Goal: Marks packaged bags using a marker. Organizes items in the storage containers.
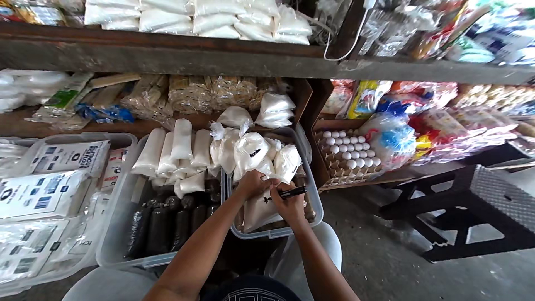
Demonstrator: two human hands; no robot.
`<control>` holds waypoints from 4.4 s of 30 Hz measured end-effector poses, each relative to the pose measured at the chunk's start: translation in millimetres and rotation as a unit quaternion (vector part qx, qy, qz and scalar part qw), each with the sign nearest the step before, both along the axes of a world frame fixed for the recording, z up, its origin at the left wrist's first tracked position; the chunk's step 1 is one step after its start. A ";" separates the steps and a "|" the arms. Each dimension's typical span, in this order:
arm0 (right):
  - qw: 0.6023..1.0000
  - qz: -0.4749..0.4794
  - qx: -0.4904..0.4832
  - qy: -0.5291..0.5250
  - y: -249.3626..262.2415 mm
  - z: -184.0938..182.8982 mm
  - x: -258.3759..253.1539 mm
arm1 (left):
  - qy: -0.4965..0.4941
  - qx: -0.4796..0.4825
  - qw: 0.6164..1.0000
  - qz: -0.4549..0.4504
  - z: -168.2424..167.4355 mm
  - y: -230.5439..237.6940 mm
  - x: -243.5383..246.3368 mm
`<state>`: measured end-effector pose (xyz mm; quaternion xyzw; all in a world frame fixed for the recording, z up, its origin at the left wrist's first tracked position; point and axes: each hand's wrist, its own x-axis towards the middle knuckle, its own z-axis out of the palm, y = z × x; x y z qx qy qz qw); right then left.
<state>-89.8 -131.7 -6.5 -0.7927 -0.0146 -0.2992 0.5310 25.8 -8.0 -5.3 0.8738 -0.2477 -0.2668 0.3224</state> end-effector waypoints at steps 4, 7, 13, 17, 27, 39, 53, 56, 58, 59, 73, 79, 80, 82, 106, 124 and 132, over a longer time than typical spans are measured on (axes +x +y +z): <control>1.000 0.005 0.009 -0.006 -0.9 0.7 -1.9 | -0.001 0.000 1.000 0.002 -0.4 0.3 0.4; 1.000 -0.012 -0.001 -0.015 -1.1 -1.7 -2.0 | -0.001 0.000 1.000 0.002 1.8 0.0 -0.9; 1.000 -0.015 0.020 -0.011 -2.1 -1.3 -2.9 | 0.009 -0.003 1.000 0.004 2.7 0.4 -0.8; 1.000 -0.014 0.007 -0.013 -2.5 -3.3 -2.7 | 0.005 0.004 1.000 0.002 1.9 -0.4 -0.8; 0.999 -0.027 0.018 -0.030 -6.2 -3.7 -0.7 | 0.011 0.014 1.000 0.009 3.6 -0.9 -1.0; 1.000 -0.020 -0.005 -0.009 -6.0 -2.4 -2.2 | 0.009 0.015 1.000 0.009 6.6 -1.0 -2.2; 1.000 -0.026 0.006 -0.010 -11.4 -4.1 -3.3 | 0.011 0.015 1.000 0.011 2.7 -1.5 -0.5; 0.999 -0.028 0.013 -0.014 -11.2 -4.8 -1.6 | 0.007 0.017 1.000 0.011 3.0 -1.6 -0.5; 0.999 -0.040 0.002 -0.012 -11.3 -5.8 -1.1 | 0.006 0.019 1.000 0.013 2.7 -2.3 -0.8; 0.999 -0.045 -0.003 -0.011 -11.5 -6.2 -1.2 | 0.007 0.020 1.000 0.013 3.0 -2.1 -0.9; 0.997 -0.069 -0.026 0.016 -14.5 -5.5 -3.4 | 0.017 0.011 1.000 0.014 6.7 0.7 -2.4; 0.996 -0.081 -0.034 -0.007 -16.3 -10.8 -2.2 | 0.033 0.015 0.999 0.016 10.1 1.9 -3.4; 0.996 -0.083 -0.030 -0.011 -16.2 -11.1 -2.0 | 0.033 0.018 0.999 0.016 9.6 1.5 -3.2; 0.996 -0.085 0.015 -0.012 -17.5 -8.1 -3.1 | 0.035 0.017 0.999 0.015 9.2 1.2 -2.6; 0.782 -0.339 0.514 -0.091 -159.5 -74.6 14.4 | -0.174 0.140 0.943 0.249 55.9 -2.0 253.5; 0.704 -0.376 0.599 -0.063 -163.8 -76.1 32.2 | 0.148 0.057 0.920 0.359 -46.3 23.8 333.3; 0.688 -0.380 0.617 -0.039 -164.0 -75.8 32.9 | 0.051 -0.118 0.913 0.387 -68.3 14.1 332.3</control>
